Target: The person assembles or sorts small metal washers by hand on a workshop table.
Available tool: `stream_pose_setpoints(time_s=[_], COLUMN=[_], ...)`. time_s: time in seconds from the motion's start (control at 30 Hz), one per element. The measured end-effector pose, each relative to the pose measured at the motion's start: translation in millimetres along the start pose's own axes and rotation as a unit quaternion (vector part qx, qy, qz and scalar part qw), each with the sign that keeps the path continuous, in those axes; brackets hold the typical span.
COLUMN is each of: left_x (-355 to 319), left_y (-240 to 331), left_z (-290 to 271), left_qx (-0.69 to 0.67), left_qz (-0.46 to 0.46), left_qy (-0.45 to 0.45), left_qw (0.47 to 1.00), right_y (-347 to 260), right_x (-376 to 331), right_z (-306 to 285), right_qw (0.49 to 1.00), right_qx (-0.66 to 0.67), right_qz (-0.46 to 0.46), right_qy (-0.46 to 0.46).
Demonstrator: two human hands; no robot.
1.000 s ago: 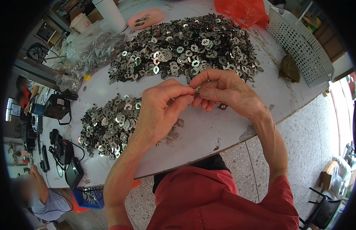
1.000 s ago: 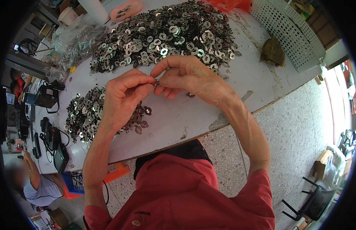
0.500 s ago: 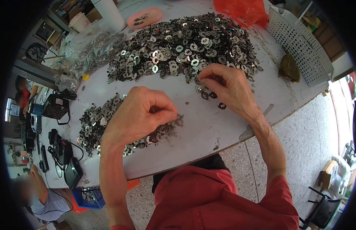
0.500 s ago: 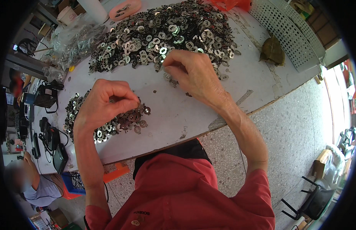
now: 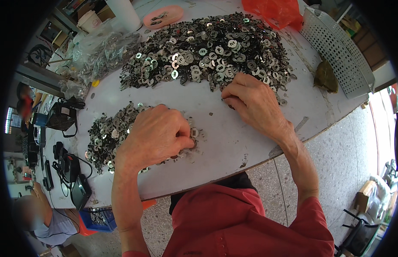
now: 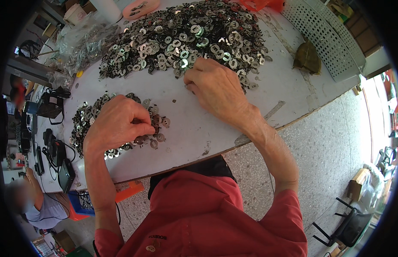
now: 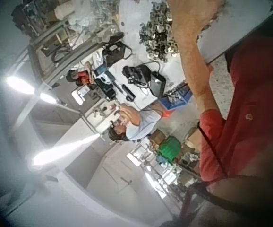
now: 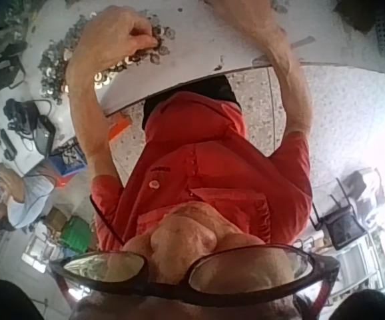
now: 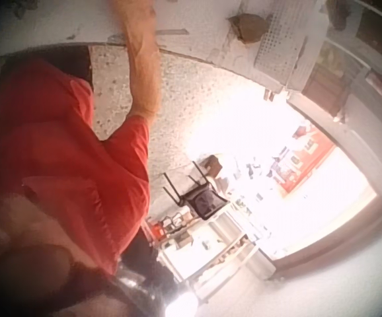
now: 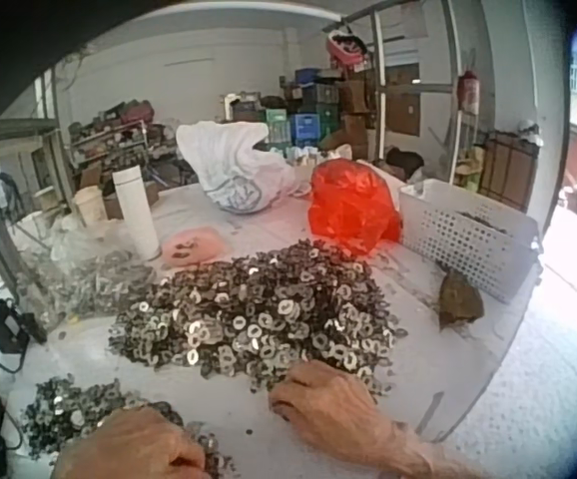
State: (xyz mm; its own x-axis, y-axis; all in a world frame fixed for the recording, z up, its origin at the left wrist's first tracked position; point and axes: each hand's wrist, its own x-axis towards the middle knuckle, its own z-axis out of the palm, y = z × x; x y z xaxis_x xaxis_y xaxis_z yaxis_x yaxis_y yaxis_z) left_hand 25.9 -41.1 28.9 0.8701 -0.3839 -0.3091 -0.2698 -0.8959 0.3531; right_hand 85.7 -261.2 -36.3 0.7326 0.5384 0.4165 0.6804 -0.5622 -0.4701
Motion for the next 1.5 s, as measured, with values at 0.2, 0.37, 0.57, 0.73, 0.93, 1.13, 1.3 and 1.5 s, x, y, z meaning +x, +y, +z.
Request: stream_pose_setpoints(time_s=[0.2,0.37,0.57,0.73,0.93,1.13,1.3,1.5], left_x=[1.0,4.4,15.3,25.1,29.1,32.2,29.6,27.7], left_y=[5.1,3.3,12.4,10.3,15.2,13.7,21.0,16.2], left_z=[-1.0,2.5,18.4,37.4,42.4,43.8,40.2,39.6], left_qx=[-0.040,-0.150,-0.303,-0.399,-0.442,-0.340,-0.309,-0.259], left_qz=[-0.035,0.005,0.046,0.073,0.102,0.170,0.188,0.208], left_qy=[0.015,0.104,0.208,0.209,0.235,0.309,0.341,0.343], left_qw=[0.998,0.983,0.929,0.890,0.860,0.872,0.868,0.879], right_y=[2.7,-5.9,-11.7,-13.1,-12.7,-12.9,-8.8,-9.8], right_x=[0.1,4.0,5.2,5.8,6.0,5.3,4.2,4.9], right_z=[-1.7,-15.6,-26.6,-28.1,-30.9,-30.9,-30.6,-29.5], right_qw=[0.993,0.951,0.865,0.826,0.821,0.817,0.816,0.831], right_qx=[0.113,0.276,0.445,0.509,0.513,0.515,0.518,0.498], right_qz=[0.020,0.135,0.195,0.195,0.212,0.219,0.207,0.193], right_qy=[0.022,-0.047,-0.124,-0.141,-0.134,-0.143,-0.153,-0.155])
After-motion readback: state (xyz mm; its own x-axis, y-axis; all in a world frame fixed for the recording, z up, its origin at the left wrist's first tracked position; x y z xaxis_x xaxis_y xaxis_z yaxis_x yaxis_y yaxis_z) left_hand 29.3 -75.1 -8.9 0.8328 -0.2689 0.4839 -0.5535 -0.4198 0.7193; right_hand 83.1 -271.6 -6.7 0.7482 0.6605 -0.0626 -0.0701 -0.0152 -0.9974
